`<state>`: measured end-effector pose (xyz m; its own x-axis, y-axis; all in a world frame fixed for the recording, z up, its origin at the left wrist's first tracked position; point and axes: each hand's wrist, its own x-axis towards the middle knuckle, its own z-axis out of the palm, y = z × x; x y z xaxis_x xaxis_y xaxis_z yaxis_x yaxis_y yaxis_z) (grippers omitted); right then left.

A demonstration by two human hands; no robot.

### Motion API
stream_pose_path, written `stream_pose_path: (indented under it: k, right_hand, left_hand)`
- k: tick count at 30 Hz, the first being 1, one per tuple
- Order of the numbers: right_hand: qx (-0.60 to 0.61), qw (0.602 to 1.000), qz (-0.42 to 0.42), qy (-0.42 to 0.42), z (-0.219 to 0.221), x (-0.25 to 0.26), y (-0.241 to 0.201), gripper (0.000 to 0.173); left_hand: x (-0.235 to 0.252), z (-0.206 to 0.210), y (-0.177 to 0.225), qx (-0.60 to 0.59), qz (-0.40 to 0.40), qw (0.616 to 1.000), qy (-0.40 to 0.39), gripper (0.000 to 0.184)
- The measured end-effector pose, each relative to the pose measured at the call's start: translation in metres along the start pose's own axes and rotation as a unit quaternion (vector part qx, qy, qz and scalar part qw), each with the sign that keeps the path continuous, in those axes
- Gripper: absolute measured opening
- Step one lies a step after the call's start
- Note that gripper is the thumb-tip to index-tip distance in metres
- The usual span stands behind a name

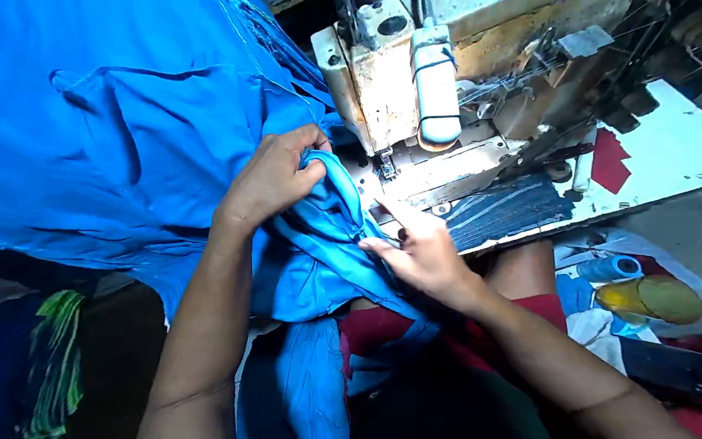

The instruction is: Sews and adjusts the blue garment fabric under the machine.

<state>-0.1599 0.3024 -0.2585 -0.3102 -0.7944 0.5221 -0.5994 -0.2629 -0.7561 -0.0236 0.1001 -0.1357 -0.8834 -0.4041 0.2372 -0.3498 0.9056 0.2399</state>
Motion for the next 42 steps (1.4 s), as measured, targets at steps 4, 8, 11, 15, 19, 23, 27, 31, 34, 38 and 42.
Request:
stream_pose_path:
  k: [4, 8, 11, 15, 19, 23, 27, 31, 34, 38, 42]
  right_hand:
    - [0.188, 0.980, 0.070, 0.000, 0.037, 0.022, -0.005, 0.017]
    - [0.380, 0.916, 0.122, -0.046, 0.004, 0.010, 0.018, 0.010]
    - [0.369, 0.914, 0.152, -0.071, -0.015, -0.003, 0.049, 0.006]
    - [0.136, 0.976, 0.144, -0.095, -0.025, -0.012, 0.075, 0.012]
    - [-0.109, 0.988, 0.085, -0.063, -0.027, -0.015, 0.066, 0.010]
    - [-0.149, 0.988, -0.046, -0.017, -0.006, -0.018, 0.032, 0.040]
    - [-0.121, 0.985, -0.119, -0.034, 0.023, -0.007, 0.028, 0.056]
    - [-0.014, 0.990, -0.139, -0.013, 0.036, 0.005, 0.024, 0.033]
    - [0.204, 0.978, -0.033, 0.010, 0.031, 0.005, 0.020, 0.008]
    - [0.202, 0.964, 0.120, 0.128, 0.003, -0.005, 0.044, 0.012]
    - [-0.036, 0.976, 0.038, 0.211, -0.007, -0.021, 0.061, 0.008]
  left_hand:
    - [-0.006, 0.011, -0.009, 0.040, 0.021, 0.998, 0.047, 0.024]
    - [-0.035, 0.033, -0.046, 0.166, 0.015, 0.986, 0.018, 0.040]
    - [-0.073, 0.065, -0.062, 0.161, -0.063, 0.983, -0.058, 0.034]
    - [-0.102, 0.073, -0.053, 0.085, -0.086, 0.991, -0.056, 0.027]
    - [-0.107, 0.048, -0.025, -0.034, -0.050, 0.998, 0.033, 0.020]
    - [-0.102, 0.036, 0.002, -0.155, -0.051, 0.985, 0.056, 0.026]
    - [-0.097, 0.038, 0.018, -0.218, -0.030, 0.972, 0.080, 0.013]
    - [-0.096, 0.044, 0.021, -0.265, -0.009, 0.961, 0.083, 0.011]
    - [-0.097, 0.049, 0.017, -0.288, 0.011, 0.955, 0.067, 0.010]
    - [-0.102, 0.050, 0.014, -0.305, -0.008, 0.950, 0.067, 0.010]
    - [-0.091, 0.050, 0.010, -0.316, -0.022, 0.945, 0.084, 0.010]
